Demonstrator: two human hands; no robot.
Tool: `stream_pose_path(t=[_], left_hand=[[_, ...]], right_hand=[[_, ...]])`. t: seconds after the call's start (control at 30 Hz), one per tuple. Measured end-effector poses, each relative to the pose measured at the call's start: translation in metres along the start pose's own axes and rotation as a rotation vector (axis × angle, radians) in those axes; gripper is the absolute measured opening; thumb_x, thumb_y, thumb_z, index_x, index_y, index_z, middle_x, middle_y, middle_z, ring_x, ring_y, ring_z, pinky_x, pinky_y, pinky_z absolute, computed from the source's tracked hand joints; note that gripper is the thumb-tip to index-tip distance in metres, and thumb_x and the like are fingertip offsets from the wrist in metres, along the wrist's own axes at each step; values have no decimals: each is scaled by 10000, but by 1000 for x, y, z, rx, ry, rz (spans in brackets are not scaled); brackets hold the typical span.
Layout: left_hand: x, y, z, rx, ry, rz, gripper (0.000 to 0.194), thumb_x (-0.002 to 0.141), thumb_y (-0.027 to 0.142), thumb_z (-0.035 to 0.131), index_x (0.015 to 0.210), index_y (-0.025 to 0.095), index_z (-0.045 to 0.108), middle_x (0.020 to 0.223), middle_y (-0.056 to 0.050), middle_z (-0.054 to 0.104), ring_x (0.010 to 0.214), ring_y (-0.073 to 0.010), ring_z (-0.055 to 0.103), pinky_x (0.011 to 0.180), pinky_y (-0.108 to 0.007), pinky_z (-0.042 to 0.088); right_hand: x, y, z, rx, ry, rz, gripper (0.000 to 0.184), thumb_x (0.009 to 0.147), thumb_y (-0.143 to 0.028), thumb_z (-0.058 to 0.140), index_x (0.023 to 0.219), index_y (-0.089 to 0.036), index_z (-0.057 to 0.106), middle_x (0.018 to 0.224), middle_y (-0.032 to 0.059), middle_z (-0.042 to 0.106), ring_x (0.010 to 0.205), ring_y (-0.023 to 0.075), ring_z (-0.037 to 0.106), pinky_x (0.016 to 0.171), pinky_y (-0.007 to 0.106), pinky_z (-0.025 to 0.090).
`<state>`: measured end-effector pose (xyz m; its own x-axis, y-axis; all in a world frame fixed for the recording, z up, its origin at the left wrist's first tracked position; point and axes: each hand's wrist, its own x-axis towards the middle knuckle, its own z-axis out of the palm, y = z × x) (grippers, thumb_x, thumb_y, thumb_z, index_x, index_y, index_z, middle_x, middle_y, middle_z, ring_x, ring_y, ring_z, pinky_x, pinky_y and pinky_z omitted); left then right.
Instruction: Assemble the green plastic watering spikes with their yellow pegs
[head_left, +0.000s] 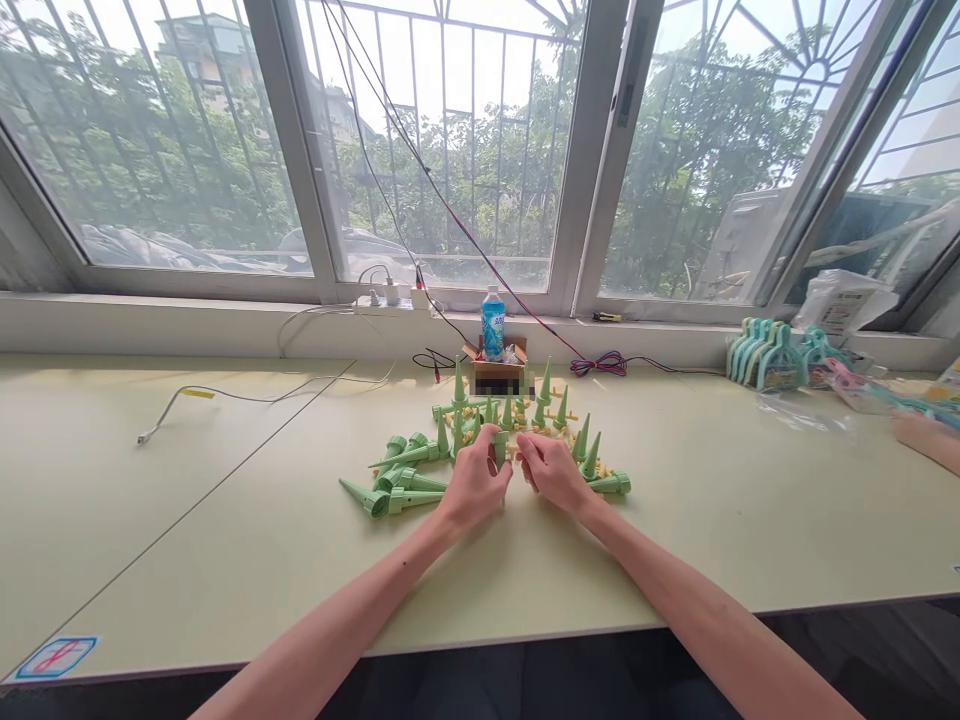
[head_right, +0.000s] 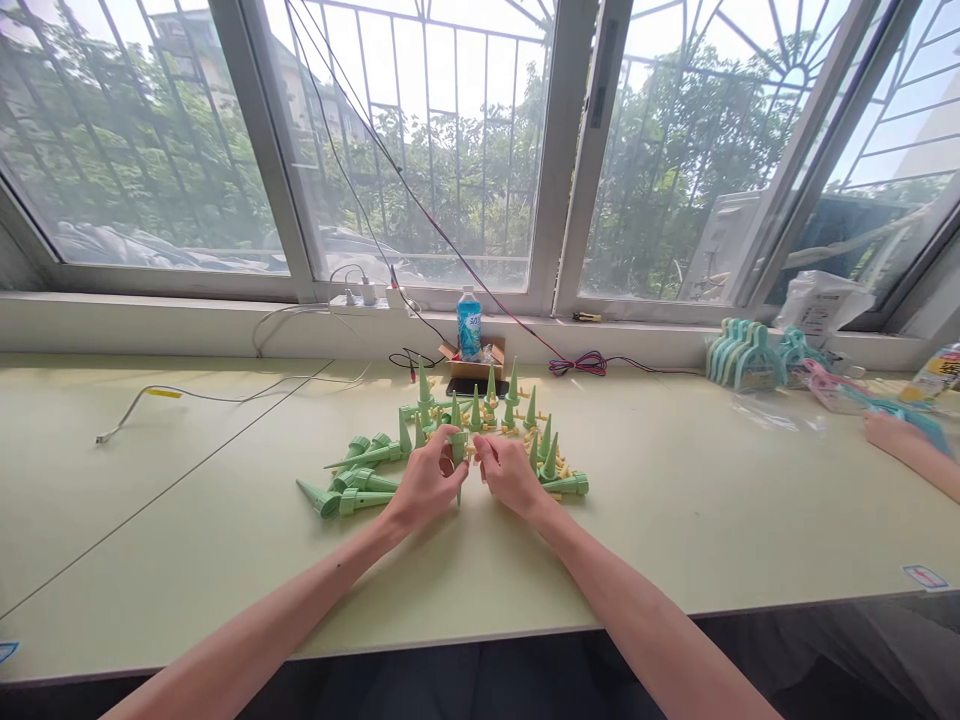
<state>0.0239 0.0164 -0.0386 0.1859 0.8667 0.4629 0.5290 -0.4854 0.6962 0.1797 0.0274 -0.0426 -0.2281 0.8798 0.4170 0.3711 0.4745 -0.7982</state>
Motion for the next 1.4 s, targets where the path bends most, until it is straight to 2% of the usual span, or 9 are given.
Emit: stream_pose_path(t=[0.2,0.37,0.57,0.63,0.83,0.97,1.17,1.3,1.4], left_hand=[[1,1,0,-13,25,-23,270,793,231,511,1059,200,474,589,72,480,502,-106,424,518,-223,349],[1,1,-1,-8,9,-18,280,791,234,511,1067,201,471,593,73,478,496,-104,419,524,-229,354],[1,0,0,-8,-14,-3,306,796,248,522,1094,197,474,594,71,488,483,-104,421,517,-230,354],[1,0,0,-2,-5,-3,296,795,244,522,1084,200,475,588,73,482,492,-108,427,520,-229,354],[1,0,-1,2,25,-23,281,793,231,518,1069,207,471,594,74,483,508,-107,428,525,-221,353],[1,0,-1,4,-2,-25,287,799,245,514,1080,205,472,606,70,483,500,-108,427,529,-230,356],[0,1,0,2,-40,-27,329,804,257,521,1123,195,473,605,68,487,492,-110,430,531,-236,367],[1,0,0,9,-29,-28,329,799,254,531,1118,197,475,628,60,512,501,-110,446,537,-237,378],[1,0,-1,4,-15,-20,316,799,255,537,1104,201,475,625,60,517,506,-114,458,534,-234,378]], right_hand=[[-1,-2,0,42,-5,-53,258,922,-464,484,903,-208,499,633,-27,569,443,111,496,475,240,401],[-2,-1,0,59,-21,-43,289,939,-463,443,791,-215,455,576,-39,531,415,110,484,466,244,398],[0,0,-1,-11,-21,1,453,958,-530,361,635,-217,412,450,-33,479,386,113,449,453,243,374],[0,0,0,-13,-13,9,450,955,-534,361,650,-212,432,477,-26,502,401,112,461,456,240,378],[-1,-2,0,53,2,-46,245,904,-452,493,866,-210,485,656,-18,559,452,113,495,457,241,394],[-2,-2,-2,47,-14,-38,251,923,-428,456,792,-215,452,586,-39,514,425,110,465,467,248,391],[0,-1,-3,-49,-16,-19,432,955,-487,378,617,-218,386,447,-38,435,409,115,421,463,248,360],[0,0,-1,-29,-12,-1,418,955,-488,379,643,-214,423,472,-29,472,412,117,436,453,244,356],[0,0,0,-1,-5,-5,331,947,-455,414,733,-210,479,536,-24,521,434,119,467,462,241,374]])
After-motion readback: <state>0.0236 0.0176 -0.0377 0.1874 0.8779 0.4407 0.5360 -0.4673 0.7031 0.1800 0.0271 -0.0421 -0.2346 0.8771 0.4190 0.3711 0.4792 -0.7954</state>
